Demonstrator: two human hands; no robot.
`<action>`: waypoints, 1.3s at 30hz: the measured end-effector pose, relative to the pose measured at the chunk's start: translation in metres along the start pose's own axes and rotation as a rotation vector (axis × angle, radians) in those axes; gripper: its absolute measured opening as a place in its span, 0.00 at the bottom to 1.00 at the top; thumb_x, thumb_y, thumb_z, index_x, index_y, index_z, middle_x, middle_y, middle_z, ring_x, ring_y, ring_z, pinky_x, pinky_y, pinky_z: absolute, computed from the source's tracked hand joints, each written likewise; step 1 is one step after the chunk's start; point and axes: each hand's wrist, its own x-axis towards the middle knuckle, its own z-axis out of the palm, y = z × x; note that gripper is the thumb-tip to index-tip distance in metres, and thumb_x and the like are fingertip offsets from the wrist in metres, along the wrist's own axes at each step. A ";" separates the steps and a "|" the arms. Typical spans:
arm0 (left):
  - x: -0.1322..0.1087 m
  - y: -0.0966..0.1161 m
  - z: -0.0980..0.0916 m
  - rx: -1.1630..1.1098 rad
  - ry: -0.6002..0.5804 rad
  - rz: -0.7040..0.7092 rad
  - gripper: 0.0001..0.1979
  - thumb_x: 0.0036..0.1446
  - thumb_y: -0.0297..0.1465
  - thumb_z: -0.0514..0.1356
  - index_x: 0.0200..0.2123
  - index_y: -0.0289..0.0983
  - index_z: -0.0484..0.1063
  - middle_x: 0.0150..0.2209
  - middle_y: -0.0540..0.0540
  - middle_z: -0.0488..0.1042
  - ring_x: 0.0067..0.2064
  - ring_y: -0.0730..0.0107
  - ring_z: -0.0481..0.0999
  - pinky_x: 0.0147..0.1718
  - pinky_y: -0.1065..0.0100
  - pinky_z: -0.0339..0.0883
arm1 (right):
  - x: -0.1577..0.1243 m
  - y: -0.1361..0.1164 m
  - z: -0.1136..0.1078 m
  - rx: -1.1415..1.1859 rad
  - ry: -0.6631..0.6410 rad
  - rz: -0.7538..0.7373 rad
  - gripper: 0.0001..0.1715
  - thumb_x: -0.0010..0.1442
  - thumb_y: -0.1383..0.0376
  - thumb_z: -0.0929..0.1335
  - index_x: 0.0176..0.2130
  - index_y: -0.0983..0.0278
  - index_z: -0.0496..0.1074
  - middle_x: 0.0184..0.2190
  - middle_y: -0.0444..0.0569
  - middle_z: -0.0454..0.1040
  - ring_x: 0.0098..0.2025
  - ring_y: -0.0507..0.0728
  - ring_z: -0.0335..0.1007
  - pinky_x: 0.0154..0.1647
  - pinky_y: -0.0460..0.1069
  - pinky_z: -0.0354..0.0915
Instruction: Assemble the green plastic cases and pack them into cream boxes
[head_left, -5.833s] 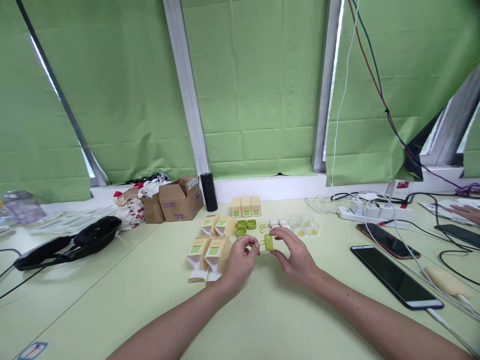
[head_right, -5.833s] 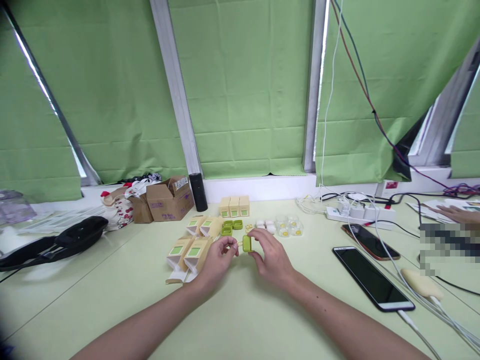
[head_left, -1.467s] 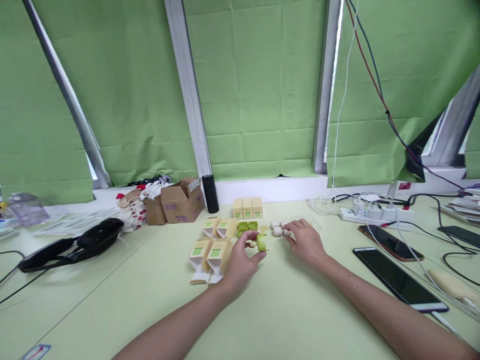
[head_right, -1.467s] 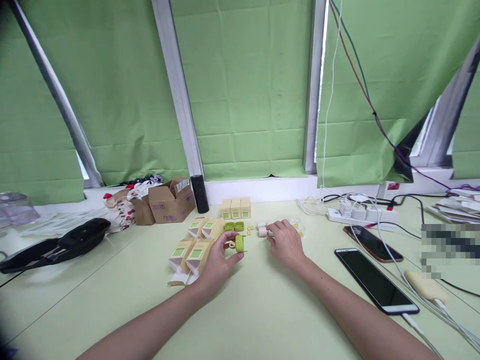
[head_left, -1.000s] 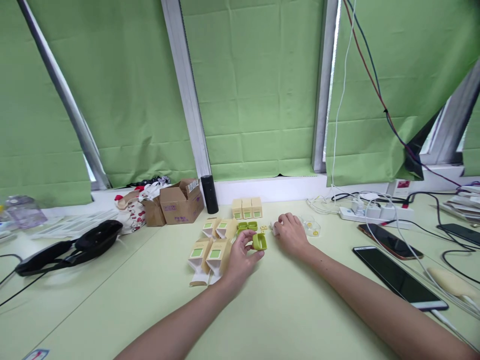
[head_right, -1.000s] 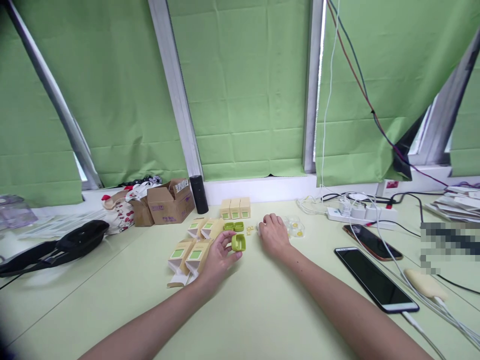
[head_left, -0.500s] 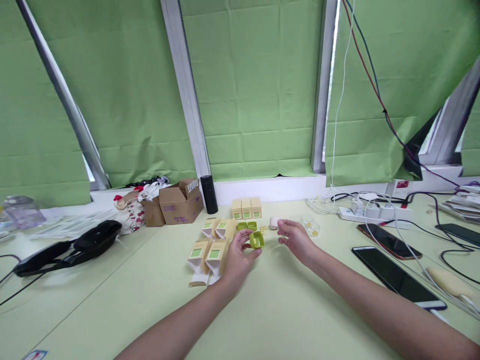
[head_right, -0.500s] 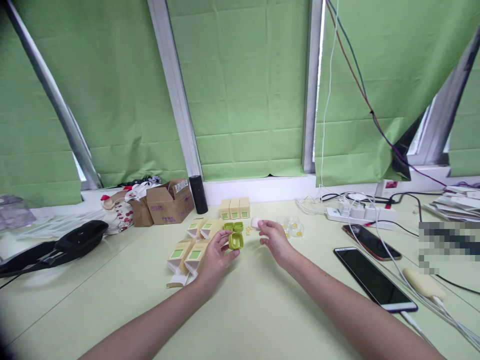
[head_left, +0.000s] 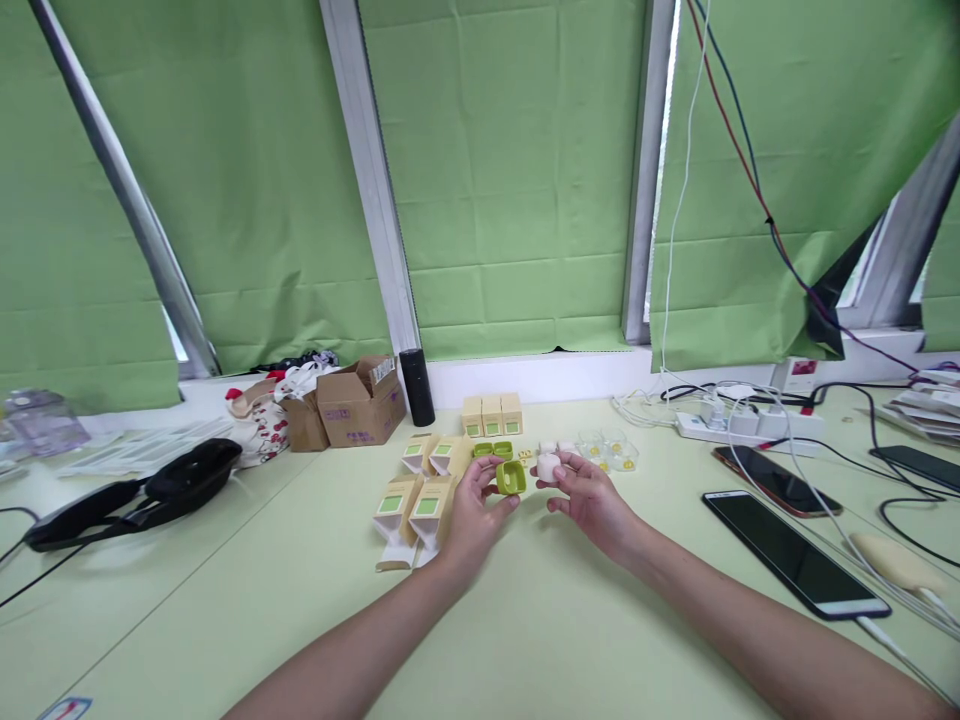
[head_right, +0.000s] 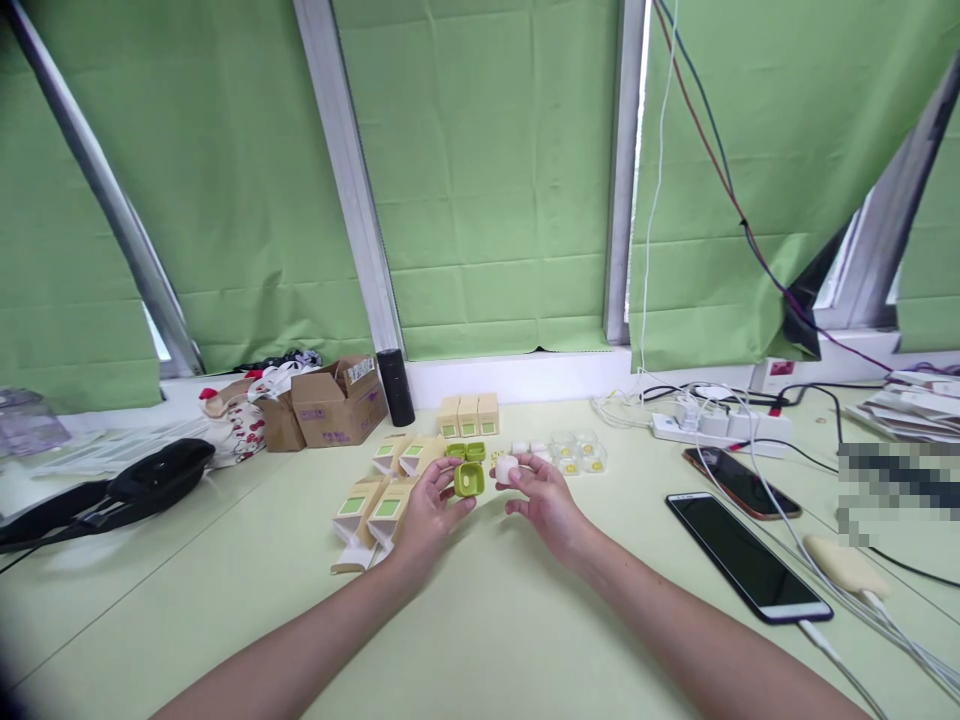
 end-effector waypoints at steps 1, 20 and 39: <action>0.000 0.000 0.000 0.002 0.001 0.001 0.26 0.44 0.27 0.71 0.47 0.40 0.69 0.47 0.41 0.80 0.50 0.56 0.78 0.50 0.59 0.68 | -0.001 0.000 0.000 -0.006 -0.006 -0.010 0.25 0.47 0.57 0.82 0.43 0.61 0.76 0.42 0.53 0.81 0.43 0.59 0.73 0.34 0.50 0.68; -0.001 -0.004 -0.001 0.122 0.004 0.017 0.24 0.46 0.24 0.69 0.48 0.40 0.70 0.49 0.41 0.81 0.55 0.53 0.78 0.52 0.58 0.66 | 0.004 0.010 -0.003 -0.190 0.091 0.097 0.24 0.43 0.60 0.83 0.38 0.63 0.78 0.40 0.51 0.80 0.29 0.53 0.74 0.22 0.46 0.65; -0.006 0.000 0.002 0.222 0.038 0.107 0.23 0.46 0.21 0.66 0.47 0.41 0.74 0.49 0.44 0.80 0.53 0.56 0.77 0.51 0.58 0.65 | 0.000 0.006 0.005 -0.290 0.049 -0.108 0.30 0.42 0.53 0.84 0.41 0.64 0.81 0.33 0.49 0.79 0.30 0.54 0.70 0.24 0.47 0.64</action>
